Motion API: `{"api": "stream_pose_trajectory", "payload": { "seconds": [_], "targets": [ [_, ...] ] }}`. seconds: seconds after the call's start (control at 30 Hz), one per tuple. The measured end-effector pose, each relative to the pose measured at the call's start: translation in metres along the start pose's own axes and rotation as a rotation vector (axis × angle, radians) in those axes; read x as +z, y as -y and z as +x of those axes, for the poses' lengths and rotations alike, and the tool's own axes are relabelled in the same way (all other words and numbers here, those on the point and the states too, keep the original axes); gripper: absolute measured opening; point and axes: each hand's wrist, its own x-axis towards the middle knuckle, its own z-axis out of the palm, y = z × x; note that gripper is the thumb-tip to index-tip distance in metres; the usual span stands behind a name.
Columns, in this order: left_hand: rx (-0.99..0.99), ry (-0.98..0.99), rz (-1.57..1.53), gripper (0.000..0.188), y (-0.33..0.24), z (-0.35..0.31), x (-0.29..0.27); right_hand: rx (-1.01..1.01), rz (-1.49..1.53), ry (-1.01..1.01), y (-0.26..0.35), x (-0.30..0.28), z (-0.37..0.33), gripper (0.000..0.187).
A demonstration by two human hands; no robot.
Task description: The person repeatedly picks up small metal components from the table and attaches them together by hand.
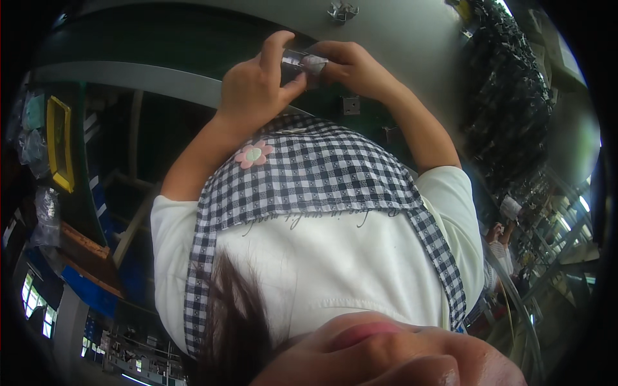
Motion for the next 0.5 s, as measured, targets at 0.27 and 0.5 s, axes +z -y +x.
{"api": "stream_pose_trajectory", "payload": {
  "seconds": [0.27,0.5],
  "targets": [
    [-0.246,0.336,0.357,0.041,0.021,0.029,-0.022,-0.550,-1.018,-0.579,-0.010,-0.039,0.017,0.015],
    [-0.314,0.102,-1.340,0.032,0.004,0.034,0.008,-1.098,-0.987,-0.716,-0.003,-0.012,0.013,0.021]
  ]
}}
